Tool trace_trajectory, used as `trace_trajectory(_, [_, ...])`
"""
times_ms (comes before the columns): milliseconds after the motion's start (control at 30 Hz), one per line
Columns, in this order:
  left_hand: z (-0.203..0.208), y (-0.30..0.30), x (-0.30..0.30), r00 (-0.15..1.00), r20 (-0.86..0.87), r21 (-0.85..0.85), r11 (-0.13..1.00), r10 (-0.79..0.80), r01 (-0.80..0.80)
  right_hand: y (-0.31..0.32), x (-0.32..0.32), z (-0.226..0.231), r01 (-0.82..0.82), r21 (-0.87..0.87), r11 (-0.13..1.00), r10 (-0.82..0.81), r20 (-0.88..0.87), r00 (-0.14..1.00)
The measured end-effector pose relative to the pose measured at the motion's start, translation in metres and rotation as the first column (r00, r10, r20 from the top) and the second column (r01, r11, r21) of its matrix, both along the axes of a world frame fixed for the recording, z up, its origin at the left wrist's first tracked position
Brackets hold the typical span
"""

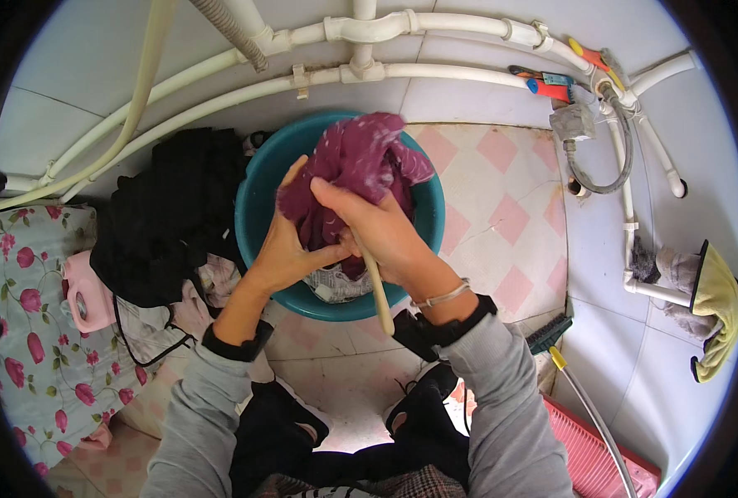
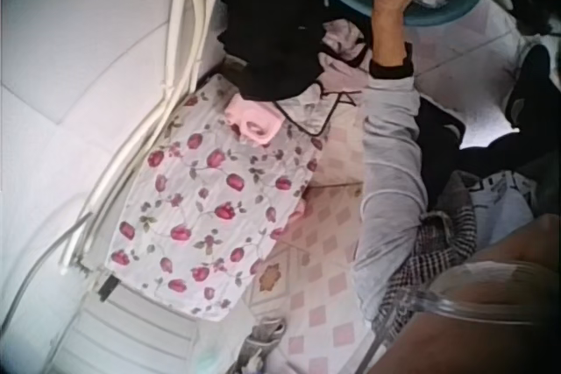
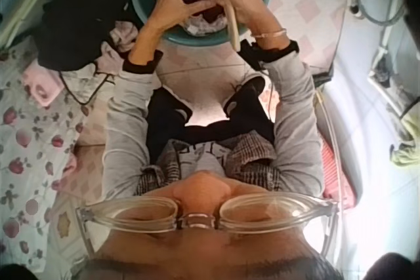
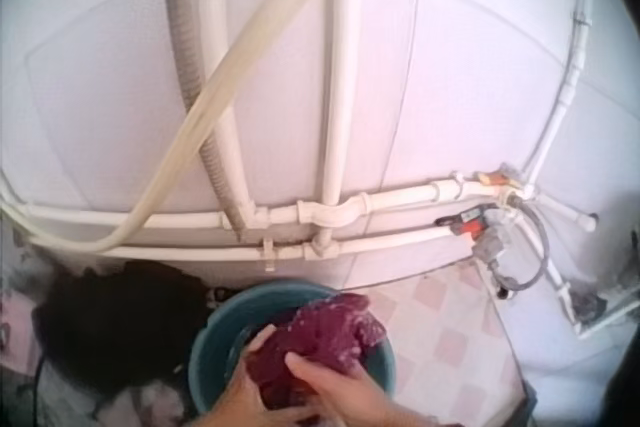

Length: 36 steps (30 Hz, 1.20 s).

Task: The person washes clothes by hand in a blue basin. They scrub a purple garment with a bar of soap, then add liquid detergent from a pink bottle. They proceed to wash a white garment, scrubbing it with soap and rinsing it in the basin.

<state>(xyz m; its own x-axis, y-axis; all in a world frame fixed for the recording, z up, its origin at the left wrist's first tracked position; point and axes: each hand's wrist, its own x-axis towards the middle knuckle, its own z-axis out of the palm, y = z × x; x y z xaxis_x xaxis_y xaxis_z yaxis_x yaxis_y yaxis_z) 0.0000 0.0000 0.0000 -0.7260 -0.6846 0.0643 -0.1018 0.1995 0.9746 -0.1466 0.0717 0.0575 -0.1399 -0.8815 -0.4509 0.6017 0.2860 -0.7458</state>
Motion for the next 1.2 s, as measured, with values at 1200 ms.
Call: trace_trajectory(1200, [-0.004, 0.004, 0.042, 0.527, 0.849, -0.273, 0.823, -0.037, 0.498, 0.057, -0.052, -0.058, 0.138, 0.226, 0.964, 0.005, -0.538, 0.843])
